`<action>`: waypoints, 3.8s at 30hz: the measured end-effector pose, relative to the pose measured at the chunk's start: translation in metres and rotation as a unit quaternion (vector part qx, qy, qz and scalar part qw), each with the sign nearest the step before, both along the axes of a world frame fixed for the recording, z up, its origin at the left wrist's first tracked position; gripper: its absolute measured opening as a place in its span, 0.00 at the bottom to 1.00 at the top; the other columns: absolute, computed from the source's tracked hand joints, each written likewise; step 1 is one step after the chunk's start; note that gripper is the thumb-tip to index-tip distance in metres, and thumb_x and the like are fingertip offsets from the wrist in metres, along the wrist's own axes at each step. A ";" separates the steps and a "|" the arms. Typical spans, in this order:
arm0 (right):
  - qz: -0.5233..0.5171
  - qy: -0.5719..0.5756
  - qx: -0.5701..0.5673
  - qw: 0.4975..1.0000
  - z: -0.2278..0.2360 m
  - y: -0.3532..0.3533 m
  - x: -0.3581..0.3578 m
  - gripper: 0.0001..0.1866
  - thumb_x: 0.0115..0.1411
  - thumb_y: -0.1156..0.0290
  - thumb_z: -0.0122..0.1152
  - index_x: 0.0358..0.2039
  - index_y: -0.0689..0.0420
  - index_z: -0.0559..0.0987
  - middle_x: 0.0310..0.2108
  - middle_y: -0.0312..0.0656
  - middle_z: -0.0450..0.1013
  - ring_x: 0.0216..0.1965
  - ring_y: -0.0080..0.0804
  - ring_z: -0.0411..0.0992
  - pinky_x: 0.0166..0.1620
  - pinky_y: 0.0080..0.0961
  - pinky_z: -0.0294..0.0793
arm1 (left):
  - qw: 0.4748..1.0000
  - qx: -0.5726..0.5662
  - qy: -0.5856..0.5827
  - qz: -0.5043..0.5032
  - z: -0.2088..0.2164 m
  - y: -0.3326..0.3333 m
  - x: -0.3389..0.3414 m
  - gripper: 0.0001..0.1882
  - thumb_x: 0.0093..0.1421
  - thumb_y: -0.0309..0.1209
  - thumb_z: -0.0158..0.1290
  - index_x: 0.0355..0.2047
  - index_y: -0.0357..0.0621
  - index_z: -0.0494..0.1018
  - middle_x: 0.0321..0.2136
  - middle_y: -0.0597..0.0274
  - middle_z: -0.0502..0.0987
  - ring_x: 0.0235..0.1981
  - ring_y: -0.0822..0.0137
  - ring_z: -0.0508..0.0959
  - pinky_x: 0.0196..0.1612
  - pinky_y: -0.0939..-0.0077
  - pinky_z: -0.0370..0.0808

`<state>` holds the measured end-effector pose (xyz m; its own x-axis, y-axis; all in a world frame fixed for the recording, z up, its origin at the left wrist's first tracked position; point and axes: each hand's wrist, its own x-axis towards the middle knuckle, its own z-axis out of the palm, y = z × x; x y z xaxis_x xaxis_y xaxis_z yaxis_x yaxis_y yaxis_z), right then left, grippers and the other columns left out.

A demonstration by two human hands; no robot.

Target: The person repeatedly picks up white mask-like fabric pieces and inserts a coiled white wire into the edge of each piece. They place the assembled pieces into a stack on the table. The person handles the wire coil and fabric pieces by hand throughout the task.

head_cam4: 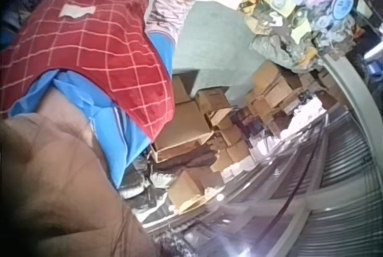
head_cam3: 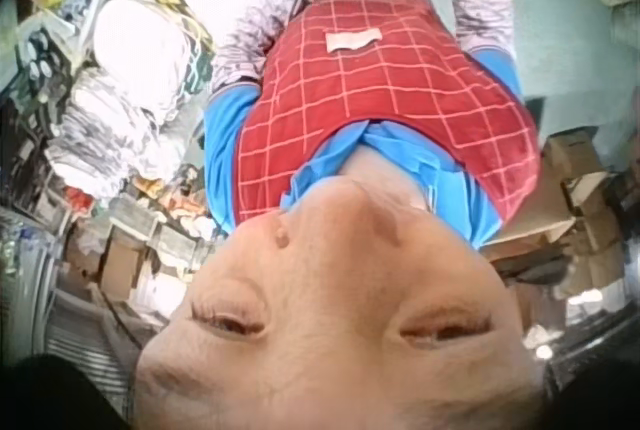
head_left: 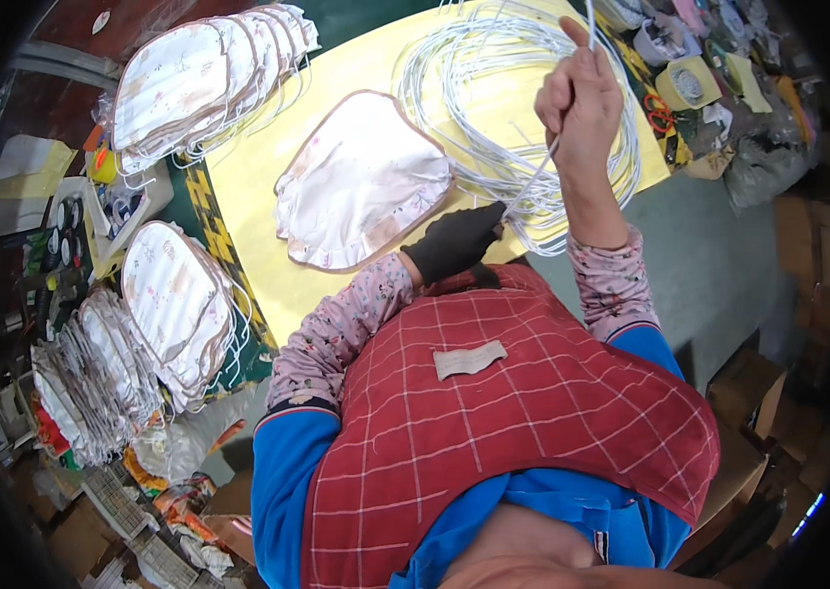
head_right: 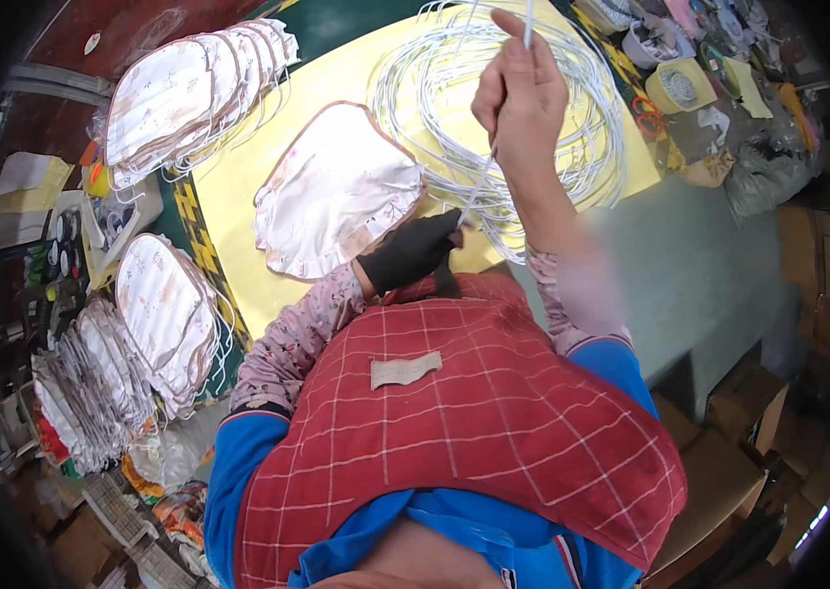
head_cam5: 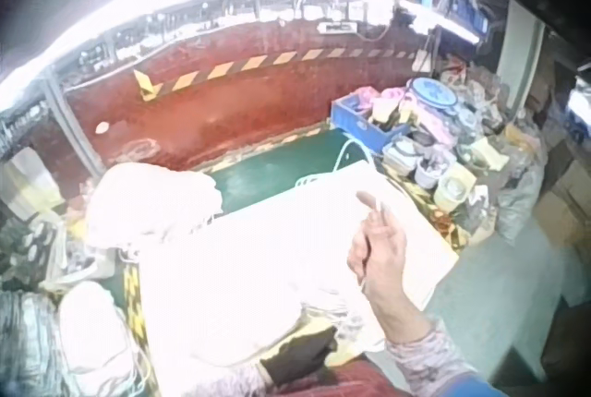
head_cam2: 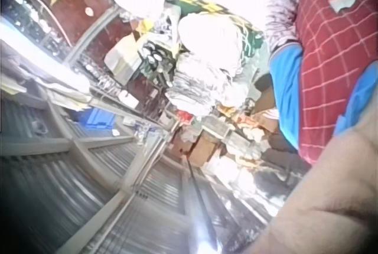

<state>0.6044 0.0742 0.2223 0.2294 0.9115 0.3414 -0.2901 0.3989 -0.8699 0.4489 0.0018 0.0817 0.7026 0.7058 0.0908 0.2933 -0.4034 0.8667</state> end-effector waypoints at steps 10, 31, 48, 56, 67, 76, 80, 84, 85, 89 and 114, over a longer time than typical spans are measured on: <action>0.256 0.359 -0.173 0.881 -0.024 0.138 0.153 0.21 0.68 0.65 0.36 0.52 0.71 0.61 0.15 0.29 0.58 0.10 0.13 0.55 0.15 0.12 0.55 | 0.980 0.142 0.103 0.089 -0.067 0.032 -0.061 0.14 0.55 0.27 0.47 0.43 0.47 0.71 0.34 0.54 0.77 0.35 0.53 0.77 0.35 0.64 0.74; 0.422 0.328 0.013 0.845 0.070 0.065 0.123 0.27 0.68 0.66 0.29 0.61 0.71 0.43 0.12 0.39 0.64 0.05 0.24 0.62 0.06 0.20 0.66 | 0.977 0.099 0.092 -0.167 -0.012 0.030 -0.046 0.06 0.54 0.34 0.47 0.31 0.52 0.71 0.22 0.59 0.72 0.26 0.58 0.77 0.26 0.64 0.74; -0.005 -0.113 -0.217 0.970 -0.054 0.029 0.071 0.21 0.60 0.73 0.48 0.53 0.67 0.66 0.14 0.36 0.67 0.07 0.13 0.54 0.11 0.09 0.51 | 0.843 0.182 0.369 0.345 -0.152 0.247 -0.147 0.12 0.49 0.33 0.54 0.35 0.48 0.70 0.37 0.57 0.73 0.38 0.53 0.75 0.37 0.59 0.74; 0.124 -0.124 -0.172 0.969 -0.016 -0.013 0.065 0.20 0.65 0.70 0.44 0.53 0.71 0.65 0.09 0.25 0.55 0.08 0.09 0.50 0.12 0.11 0.47 | 0.910 0.078 0.096 0.396 -0.089 0.249 -0.178 0.16 0.57 0.37 0.48 0.43 0.42 0.71 0.39 0.49 0.75 0.41 0.49 0.75 0.44 0.61 0.71; 0.156 -0.010 -0.109 0.982 -0.002 -0.042 0.078 0.18 0.66 0.75 0.40 0.53 0.71 0.65 0.09 0.25 0.52 0.07 0.10 0.48 0.10 0.10 0.46 | 0.924 0.075 -0.222 0.304 0.095 0.120 -0.216 0.17 0.63 0.28 0.38 0.49 0.32 0.65 0.44 0.53 0.71 0.46 0.65 0.70 0.50 0.72 0.65; 0.330 -0.091 -0.107 0.933 0.006 -0.040 0.083 0.18 0.63 0.74 0.41 0.50 0.70 0.69 0.08 0.26 0.56 0.06 0.10 0.48 0.10 0.11 0.46 | 0.886 0.087 -0.251 0.379 0.136 0.056 -0.223 0.15 0.63 0.26 0.40 0.47 0.31 0.67 0.47 0.52 0.70 0.48 0.67 0.70 0.51 0.72 0.66; 0.304 -0.358 0.043 0.882 0.046 -0.038 0.007 0.17 0.60 0.77 0.42 0.49 0.67 0.70 0.09 0.30 0.59 0.10 0.15 0.57 0.15 0.15 0.54 | 0.923 0.204 -0.080 0.315 0.199 0.028 -0.143 0.09 0.59 0.27 0.49 0.40 0.39 0.70 0.37 0.58 0.71 0.42 0.69 0.71 0.46 0.73 0.69; 0.312 -0.422 0.078 0.848 0.071 -0.038 -0.040 0.19 0.49 0.78 0.47 0.43 0.63 0.74 0.22 0.47 0.71 0.20 0.29 0.69 0.24 0.24 0.65 | 0.819 0.535 0.020 0.208 0.239 -0.001 -0.074 0.12 0.49 0.31 0.59 0.36 0.44 0.73 0.36 0.56 0.73 0.43 0.56 0.74 0.55 0.57 0.65; 0.303 -0.413 0.084 0.855 0.082 -0.035 -0.034 0.19 0.48 0.78 0.48 0.42 0.64 0.74 0.24 0.48 0.72 0.22 0.27 0.70 0.25 0.25 0.66 | 0.839 0.485 -0.011 0.247 0.246 -0.010 -0.087 0.13 0.48 0.32 0.60 0.35 0.44 0.73 0.36 0.56 0.74 0.42 0.55 0.74 0.54 0.57 0.66; 0.350 -0.234 0.068 0.905 0.092 -0.037 0.008 0.19 0.51 0.78 0.49 0.45 0.65 0.74 0.25 0.40 0.73 0.22 0.23 0.68 0.26 0.19 0.66 | 0.725 0.439 0.120 0.517 0.243 -0.018 -0.195 0.12 0.49 0.30 0.56 0.35 0.41 0.74 0.24 0.57 0.74 0.29 0.58 0.76 0.36 0.66 0.72; 0.415 -0.321 -0.064 0.849 0.071 -0.038 -0.041 0.16 0.54 0.79 0.50 0.44 0.63 0.77 0.44 0.46 0.74 0.35 0.23 0.73 0.38 0.18 0.71 | 0.838 0.336 0.092 0.419 0.205 -0.015 -0.165 0.18 0.62 0.44 0.43 0.38 0.44 0.74 0.13 0.64 0.70 0.15 0.69 0.71 0.21 0.74 0.66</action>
